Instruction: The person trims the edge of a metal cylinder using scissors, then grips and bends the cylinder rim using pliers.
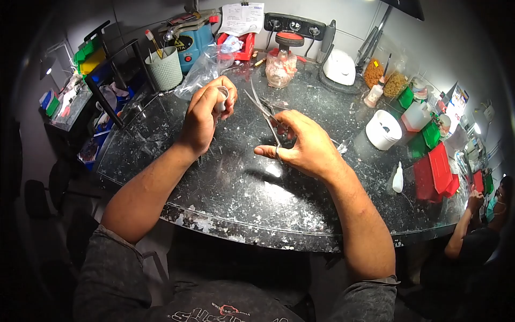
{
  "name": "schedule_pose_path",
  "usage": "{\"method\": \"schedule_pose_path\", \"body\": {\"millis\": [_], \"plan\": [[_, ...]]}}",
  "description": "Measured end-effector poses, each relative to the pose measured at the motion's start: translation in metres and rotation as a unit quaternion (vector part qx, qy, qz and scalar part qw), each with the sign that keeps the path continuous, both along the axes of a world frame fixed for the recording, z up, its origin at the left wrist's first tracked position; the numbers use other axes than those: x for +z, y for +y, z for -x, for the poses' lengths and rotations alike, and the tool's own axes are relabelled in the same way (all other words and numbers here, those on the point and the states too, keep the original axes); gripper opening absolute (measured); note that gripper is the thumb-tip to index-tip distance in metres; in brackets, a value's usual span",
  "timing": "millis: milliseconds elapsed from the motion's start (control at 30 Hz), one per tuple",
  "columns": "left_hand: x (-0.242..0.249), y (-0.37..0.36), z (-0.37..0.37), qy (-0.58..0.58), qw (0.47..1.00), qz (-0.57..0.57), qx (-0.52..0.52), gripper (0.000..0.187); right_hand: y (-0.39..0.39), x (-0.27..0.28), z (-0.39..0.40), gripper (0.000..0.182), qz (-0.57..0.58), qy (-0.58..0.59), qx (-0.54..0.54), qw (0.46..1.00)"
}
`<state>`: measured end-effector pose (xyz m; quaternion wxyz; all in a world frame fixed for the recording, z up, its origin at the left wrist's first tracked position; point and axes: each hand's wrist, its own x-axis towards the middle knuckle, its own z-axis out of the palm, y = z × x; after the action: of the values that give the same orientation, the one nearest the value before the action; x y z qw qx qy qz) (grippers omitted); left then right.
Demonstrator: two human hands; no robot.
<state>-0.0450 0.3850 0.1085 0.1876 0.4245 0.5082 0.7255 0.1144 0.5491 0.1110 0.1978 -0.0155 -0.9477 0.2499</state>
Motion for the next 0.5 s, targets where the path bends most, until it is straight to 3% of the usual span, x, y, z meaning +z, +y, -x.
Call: {"method": "schedule_pose_path", "body": {"millis": [333,500], "plan": [[0.0002,0.0014,0.0019,0.0,0.998,0.023,-0.063,0.016,0.0021,0.0004,-0.0009,0.061,-0.015,0.018,0.022,0.999],[-0.0006,0.0025,0.0,0.003,0.997,0.03,-0.077,0.02,0.0015,0.0008,-0.001,0.058,0.031,-0.013,0.019,0.999]]}}
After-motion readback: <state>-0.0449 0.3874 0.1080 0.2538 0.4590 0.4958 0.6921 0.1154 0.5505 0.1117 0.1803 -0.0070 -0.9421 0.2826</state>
